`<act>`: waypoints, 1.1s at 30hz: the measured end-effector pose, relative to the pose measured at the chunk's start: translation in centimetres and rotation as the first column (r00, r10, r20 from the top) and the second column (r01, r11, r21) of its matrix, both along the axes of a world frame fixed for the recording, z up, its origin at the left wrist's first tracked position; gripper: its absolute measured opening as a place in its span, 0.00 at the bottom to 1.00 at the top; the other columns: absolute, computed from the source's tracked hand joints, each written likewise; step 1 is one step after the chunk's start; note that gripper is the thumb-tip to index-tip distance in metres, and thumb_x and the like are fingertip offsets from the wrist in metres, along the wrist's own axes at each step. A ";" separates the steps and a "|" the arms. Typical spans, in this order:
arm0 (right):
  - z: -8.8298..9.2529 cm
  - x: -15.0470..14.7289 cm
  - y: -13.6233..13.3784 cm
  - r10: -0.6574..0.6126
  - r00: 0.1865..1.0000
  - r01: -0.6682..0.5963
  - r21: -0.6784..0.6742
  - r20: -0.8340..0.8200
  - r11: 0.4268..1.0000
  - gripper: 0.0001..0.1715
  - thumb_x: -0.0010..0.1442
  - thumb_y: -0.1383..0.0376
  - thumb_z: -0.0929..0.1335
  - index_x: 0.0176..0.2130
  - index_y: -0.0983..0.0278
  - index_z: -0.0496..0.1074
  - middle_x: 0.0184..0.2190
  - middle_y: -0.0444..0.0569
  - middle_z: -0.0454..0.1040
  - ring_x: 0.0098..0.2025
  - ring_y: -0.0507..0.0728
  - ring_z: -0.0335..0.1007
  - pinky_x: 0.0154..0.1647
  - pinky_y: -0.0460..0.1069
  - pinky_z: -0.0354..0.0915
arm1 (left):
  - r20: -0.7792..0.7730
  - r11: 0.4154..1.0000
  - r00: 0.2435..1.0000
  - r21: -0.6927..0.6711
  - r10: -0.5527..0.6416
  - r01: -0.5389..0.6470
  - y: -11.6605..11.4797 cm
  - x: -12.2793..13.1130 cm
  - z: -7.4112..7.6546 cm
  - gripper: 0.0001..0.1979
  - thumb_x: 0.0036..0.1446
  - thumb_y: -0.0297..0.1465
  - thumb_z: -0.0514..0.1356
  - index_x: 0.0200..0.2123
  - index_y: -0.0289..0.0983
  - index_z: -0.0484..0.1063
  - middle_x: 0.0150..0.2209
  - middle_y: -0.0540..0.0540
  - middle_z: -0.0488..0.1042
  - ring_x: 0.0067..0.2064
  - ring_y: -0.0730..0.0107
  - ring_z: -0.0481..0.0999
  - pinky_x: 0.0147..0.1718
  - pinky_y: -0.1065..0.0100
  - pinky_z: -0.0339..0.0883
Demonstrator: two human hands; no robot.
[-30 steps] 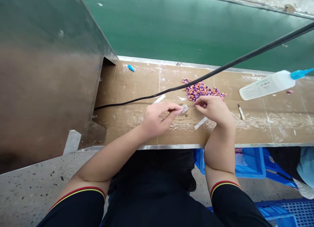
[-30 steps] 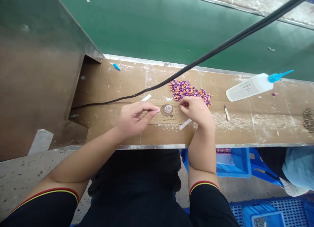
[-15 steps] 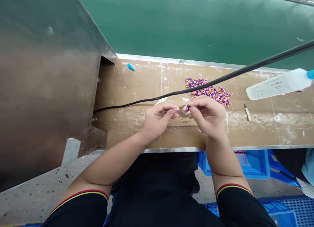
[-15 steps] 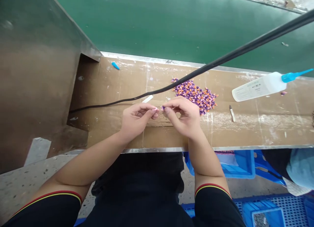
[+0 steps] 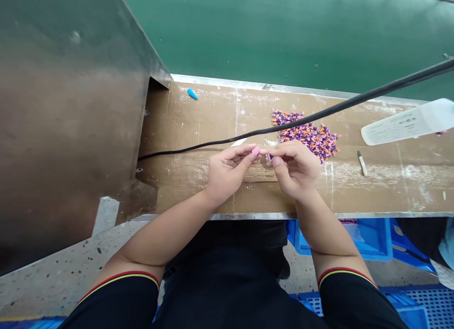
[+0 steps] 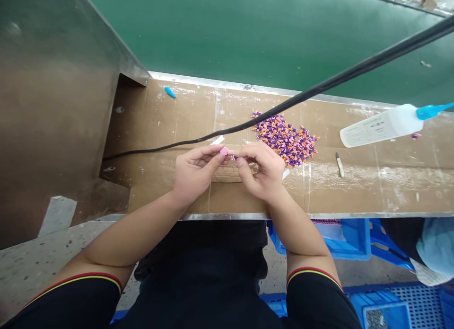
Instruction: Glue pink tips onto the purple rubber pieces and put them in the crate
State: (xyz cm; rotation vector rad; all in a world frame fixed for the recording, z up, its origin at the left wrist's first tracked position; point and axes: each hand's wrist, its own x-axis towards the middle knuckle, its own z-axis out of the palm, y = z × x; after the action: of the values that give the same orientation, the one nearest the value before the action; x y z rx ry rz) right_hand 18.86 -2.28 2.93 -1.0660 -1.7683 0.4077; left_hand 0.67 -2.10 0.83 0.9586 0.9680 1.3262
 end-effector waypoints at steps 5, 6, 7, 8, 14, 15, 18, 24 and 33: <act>-0.4 -0.4 -0.4 0.058 0.989 -0.069 -0.078 -0.136 0.995 0.07 0.76 0.64 0.69 0.47 0.55 0.80 0.40 0.49 0.87 0.37 0.57 0.84 0.35 0.54 0.81 | 0.026 0.998 1.000 0.067 -0.015 0.013 0.4 -0.1 -0.5 0.14 0.57 0.46 0.81 0.41 0.46 0.91 0.42 0.45 0.89 0.45 0.66 0.89 0.50 0.64 0.86; -0.5 -0.5 -0.5 0.071 0.983 -0.091 -0.115 -0.169 0.989 0.07 0.77 0.63 0.69 0.47 0.56 0.80 0.41 0.49 0.86 0.37 0.56 0.85 0.35 0.53 0.82 | 0.030 0.997 0.999 0.076 -0.015 0.013 0.5 -0.1 -0.6 0.14 0.56 0.47 0.81 0.41 0.47 0.91 0.41 0.45 0.89 0.45 0.66 0.88 0.49 0.63 0.86; -0.6 -0.7 -0.6 0.078 0.977 -0.108 -0.148 -0.196 0.983 0.07 0.77 0.62 0.69 0.48 0.56 0.79 0.41 0.49 0.86 0.36 0.56 0.85 0.35 0.53 0.83 | 0.040 0.997 0.999 0.069 -0.019 0.016 0.6 -0.1 -0.7 0.15 0.55 0.48 0.82 0.40 0.47 0.91 0.40 0.45 0.89 0.45 0.65 0.88 0.49 0.62 0.86; -0.8 -0.8 -0.7 0.079 0.973 -0.118 -0.172 -0.216 0.978 0.07 0.78 0.61 0.69 0.48 0.56 0.79 0.42 0.49 0.86 0.37 0.56 0.86 0.36 0.53 0.84 | 0.058 0.999 0.998 0.045 -0.025 0.022 0.6 -0.1 -0.8 0.16 0.54 0.50 0.82 0.39 0.47 0.91 0.39 0.45 0.89 0.44 0.64 0.88 0.48 0.61 0.86; -1.3 -1.5 -0.7 0.023 0.971 -0.046 -0.094 -0.237 0.995 0.07 0.78 0.62 0.71 0.51 0.53 0.82 0.44 0.48 0.87 0.45 0.58 0.88 0.44 0.56 0.85 | 0.211 0.983 0.977 -0.172 -0.023 0.060 0.7 -0.1 -1.0 0.23 0.46 0.50 0.85 0.38 0.42 0.90 0.40 0.44 0.89 0.41 0.67 0.87 0.45 0.65 0.84; -1.3 -1.7 -0.6 0.007 0.974 -0.022 -0.064 -0.228 0.998 0.07 0.77 0.62 0.72 0.51 0.53 0.82 0.44 0.48 0.87 0.44 0.58 0.88 0.43 0.56 0.84 | 0.229 0.978 0.973 -0.198 -0.017 0.063 0.7 -0.1 -1.0 0.23 0.46 0.50 0.85 0.37 0.42 0.90 0.40 0.44 0.89 0.41 0.68 0.87 0.44 0.67 0.83; -1.1 -2.2 -0.5 -0.053 0.986 0.052 -0.010 -0.156 0.999 0.07 0.75 0.63 0.74 0.49 0.52 0.84 0.42 0.48 0.89 0.42 0.59 0.87 0.41 0.56 0.84 | 0.280 0.966 0.960 -0.241 -0.021 0.091 0.6 0.0 -0.8 0.21 0.46 0.49 0.85 0.36 0.43 0.90 0.41 0.46 0.88 0.40 0.72 0.85 0.42 0.70 0.81; -1.1 -2.5 -0.6 -0.130 0.991 0.132 0.053 -0.045 0.990 0.08 0.75 0.64 0.73 0.48 0.52 0.85 0.42 0.47 0.90 0.41 0.59 0.89 0.45 0.57 0.85 | 0.307 0.968 0.951 -0.230 -0.024 0.099 0.3 0.0 -0.8 0.18 0.49 0.47 0.85 0.38 0.44 0.90 0.41 0.47 0.88 0.40 0.74 0.84 0.42 0.71 0.80; -1.5 -2.7 -0.3 -0.143 0.990 0.138 0.162 0.018 0.977 0.07 0.75 0.64 0.74 0.48 0.53 0.85 0.42 0.46 0.91 0.40 0.58 0.90 0.44 0.55 0.86 | 0.310 0.975 0.951 -0.205 -0.014 0.081 0.2 0.0 -0.8 0.18 0.49 0.47 0.85 0.36 0.44 0.90 0.38 0.48 0.87 0.37 0.78 0.80 0.42 0.73 0.79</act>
State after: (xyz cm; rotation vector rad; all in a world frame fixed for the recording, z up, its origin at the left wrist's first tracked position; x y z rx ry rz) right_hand 16.18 -2.62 1.46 -1.0783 -1.7083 0.1600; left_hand 0.62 -1.93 0.02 0.5849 0.8221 1.2557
